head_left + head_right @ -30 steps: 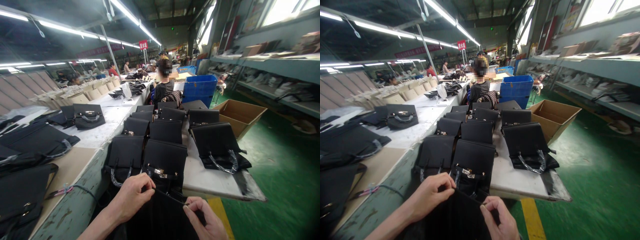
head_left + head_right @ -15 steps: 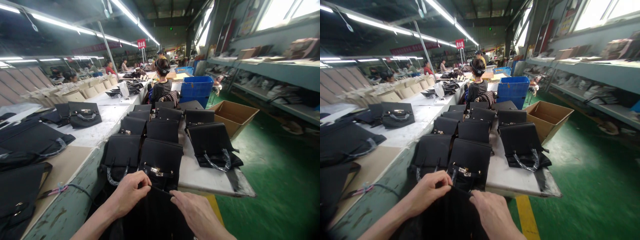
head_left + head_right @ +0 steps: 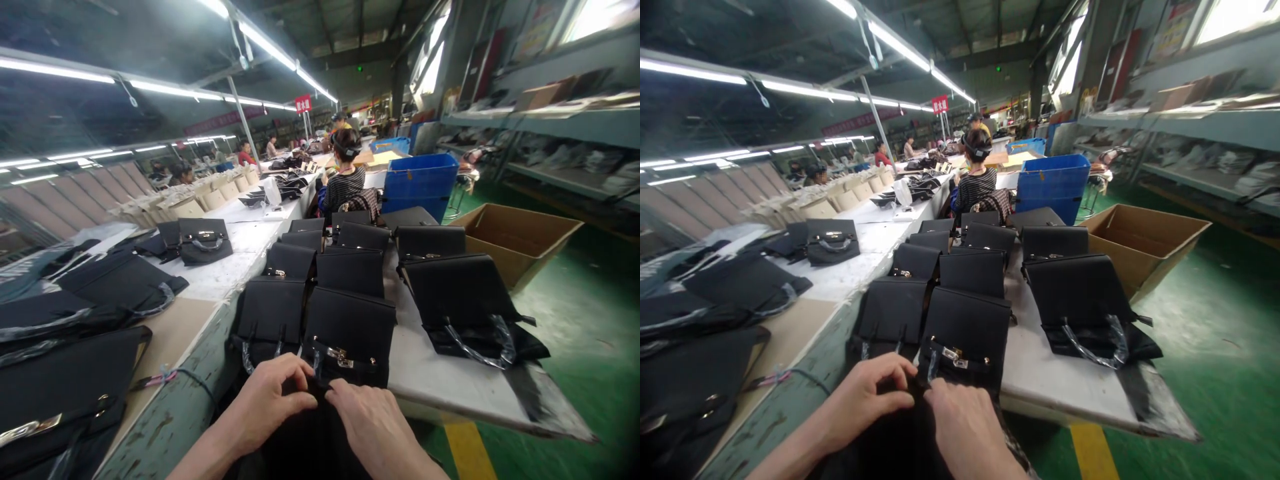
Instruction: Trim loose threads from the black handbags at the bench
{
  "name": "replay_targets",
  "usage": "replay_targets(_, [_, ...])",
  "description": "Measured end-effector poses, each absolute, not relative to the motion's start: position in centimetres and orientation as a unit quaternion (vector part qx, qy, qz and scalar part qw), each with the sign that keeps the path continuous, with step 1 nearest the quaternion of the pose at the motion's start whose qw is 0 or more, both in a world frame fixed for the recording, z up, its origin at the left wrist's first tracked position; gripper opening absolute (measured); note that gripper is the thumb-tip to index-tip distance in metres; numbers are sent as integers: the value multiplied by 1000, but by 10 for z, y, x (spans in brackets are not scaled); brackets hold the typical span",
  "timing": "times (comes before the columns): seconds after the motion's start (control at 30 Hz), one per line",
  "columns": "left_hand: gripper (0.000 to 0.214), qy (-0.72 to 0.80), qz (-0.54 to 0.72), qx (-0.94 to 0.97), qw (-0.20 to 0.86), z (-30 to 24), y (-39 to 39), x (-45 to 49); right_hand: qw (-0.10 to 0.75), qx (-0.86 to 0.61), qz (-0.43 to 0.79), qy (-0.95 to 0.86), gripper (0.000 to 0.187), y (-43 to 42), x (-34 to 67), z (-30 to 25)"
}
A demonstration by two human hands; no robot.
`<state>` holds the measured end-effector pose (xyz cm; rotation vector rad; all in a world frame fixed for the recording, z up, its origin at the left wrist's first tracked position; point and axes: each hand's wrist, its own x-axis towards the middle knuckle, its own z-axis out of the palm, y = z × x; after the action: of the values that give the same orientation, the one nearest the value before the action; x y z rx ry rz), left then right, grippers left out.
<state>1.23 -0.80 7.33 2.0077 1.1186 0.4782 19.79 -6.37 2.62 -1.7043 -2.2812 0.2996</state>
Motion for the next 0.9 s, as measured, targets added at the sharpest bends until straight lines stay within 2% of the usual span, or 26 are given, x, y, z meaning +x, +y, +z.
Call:
replay_targets(0.23, [16, 454, 218, 793, 344, 69, -15, 1, 146, -576, 118, -796, 18, -65, 196, 23])
replay_targets(0.47, [15, 454, 182, 820, 299, 71, -10, 3, 148, -570, 124, -798, 18, -68, 196, 20])
replay_targets(0.9, [17, 467, 191, 799, 326, 67, -7, 13, 176, -564, 141, -794, 12, -70, 200, 20])
